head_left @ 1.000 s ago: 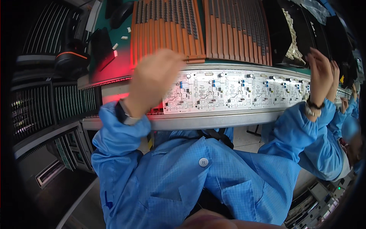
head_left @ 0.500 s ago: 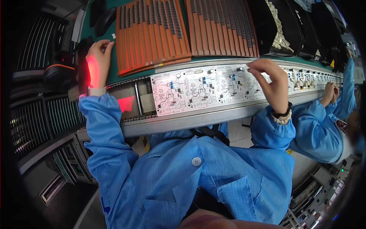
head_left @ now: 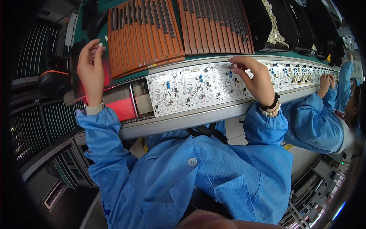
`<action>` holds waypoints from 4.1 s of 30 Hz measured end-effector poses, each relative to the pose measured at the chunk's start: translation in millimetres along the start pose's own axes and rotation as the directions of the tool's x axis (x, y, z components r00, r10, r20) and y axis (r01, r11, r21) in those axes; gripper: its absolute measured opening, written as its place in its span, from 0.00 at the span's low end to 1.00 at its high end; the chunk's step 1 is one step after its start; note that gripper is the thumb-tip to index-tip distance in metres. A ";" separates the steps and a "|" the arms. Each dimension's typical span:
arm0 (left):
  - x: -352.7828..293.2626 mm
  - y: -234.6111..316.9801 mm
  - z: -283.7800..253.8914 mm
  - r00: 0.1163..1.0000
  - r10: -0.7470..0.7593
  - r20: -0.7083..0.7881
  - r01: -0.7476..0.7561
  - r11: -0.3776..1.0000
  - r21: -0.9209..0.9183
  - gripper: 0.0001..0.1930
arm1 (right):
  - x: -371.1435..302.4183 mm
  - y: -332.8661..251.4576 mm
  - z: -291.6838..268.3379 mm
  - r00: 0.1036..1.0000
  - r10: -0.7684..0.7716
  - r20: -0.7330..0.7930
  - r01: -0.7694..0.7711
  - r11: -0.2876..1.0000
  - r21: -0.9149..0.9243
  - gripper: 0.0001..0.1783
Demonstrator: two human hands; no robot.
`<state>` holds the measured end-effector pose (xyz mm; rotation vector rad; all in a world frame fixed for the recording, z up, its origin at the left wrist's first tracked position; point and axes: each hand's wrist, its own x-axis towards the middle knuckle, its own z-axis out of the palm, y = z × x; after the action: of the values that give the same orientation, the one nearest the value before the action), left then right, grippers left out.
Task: Manually pick electronic components from bins and place them onto a printed circuit board on an assembly line.
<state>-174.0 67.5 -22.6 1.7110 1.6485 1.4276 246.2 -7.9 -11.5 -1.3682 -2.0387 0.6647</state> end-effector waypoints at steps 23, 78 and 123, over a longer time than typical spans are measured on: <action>-83.2 56.4 60.5 0.713 0.266 0.648 -0.482 0.857 0.179 0.07 | -3.6 -5.3 -0.3 0.991 -0.107 0.079 0.112 0.992 -0.061 0.12; -230.8 -242.7 -480.3 -0.088 -0.572 -0.816 -0.305 0.795 -0.524 0.25 | 22.0 -148.2 113.1 0.854 -0.473 0.216 0.497 0.864 -0.072 0.11; -181.2 37.1 -178.4 0.813 0.565 0.138 -0.581 0.803 0.134 0.24 | 45.8 -165.7 138.6 0.694 -0.147 0.705 -0.559 0.507 0.656 0.27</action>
<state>-267.0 -169.8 10.1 2.4902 1.2781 1.4424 28.3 -33.6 13.7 -0.7744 -1.4936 2.2572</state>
